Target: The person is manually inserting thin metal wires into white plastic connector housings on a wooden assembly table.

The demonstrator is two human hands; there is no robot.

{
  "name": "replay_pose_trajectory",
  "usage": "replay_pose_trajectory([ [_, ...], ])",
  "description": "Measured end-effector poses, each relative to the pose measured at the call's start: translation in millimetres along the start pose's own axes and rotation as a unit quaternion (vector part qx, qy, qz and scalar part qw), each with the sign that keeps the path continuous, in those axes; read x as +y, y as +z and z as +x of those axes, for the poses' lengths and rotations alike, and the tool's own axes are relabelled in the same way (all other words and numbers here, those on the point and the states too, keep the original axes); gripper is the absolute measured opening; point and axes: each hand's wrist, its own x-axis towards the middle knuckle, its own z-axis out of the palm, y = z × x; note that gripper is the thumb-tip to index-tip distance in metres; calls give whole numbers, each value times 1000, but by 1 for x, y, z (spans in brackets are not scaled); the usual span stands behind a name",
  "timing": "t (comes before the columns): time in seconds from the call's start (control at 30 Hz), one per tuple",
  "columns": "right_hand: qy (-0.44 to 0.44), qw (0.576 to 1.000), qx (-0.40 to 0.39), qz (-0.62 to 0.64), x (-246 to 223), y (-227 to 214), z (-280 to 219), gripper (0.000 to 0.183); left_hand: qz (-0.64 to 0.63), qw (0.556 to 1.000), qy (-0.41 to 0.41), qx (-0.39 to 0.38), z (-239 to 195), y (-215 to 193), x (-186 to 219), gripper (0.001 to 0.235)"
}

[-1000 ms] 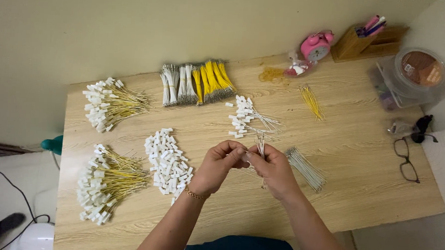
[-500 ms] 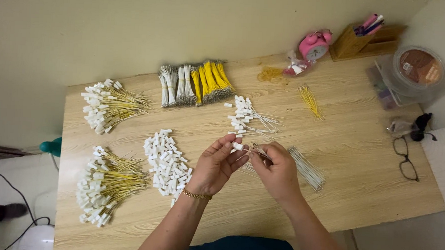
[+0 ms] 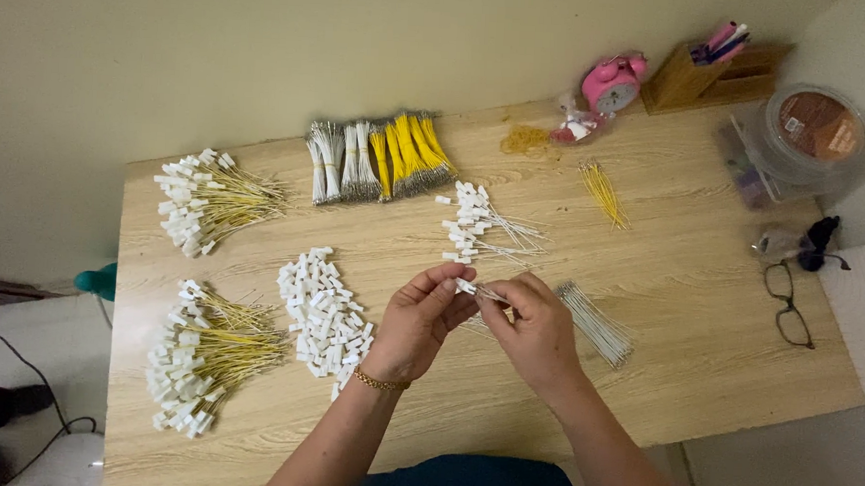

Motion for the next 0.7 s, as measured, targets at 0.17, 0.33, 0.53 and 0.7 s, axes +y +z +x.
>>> replay_pose_trajectory([
  [0.17,39,999,-10,32,2,3,0,9,-6,1000,6,14,4,-4,-2,26],
  [0.33,81,996,-25,11,10,2,-1,11,2,1000,-1,19,8,-1,-7,26],
  [0.53,69,995,-26,-60,22,3,-2,11,29,999,4,36,17,-2,-20,24],
  [0.7,62,991,-73,-97,53,21,-9,10,39,996,-30,81,22,-19,-29,23],
])
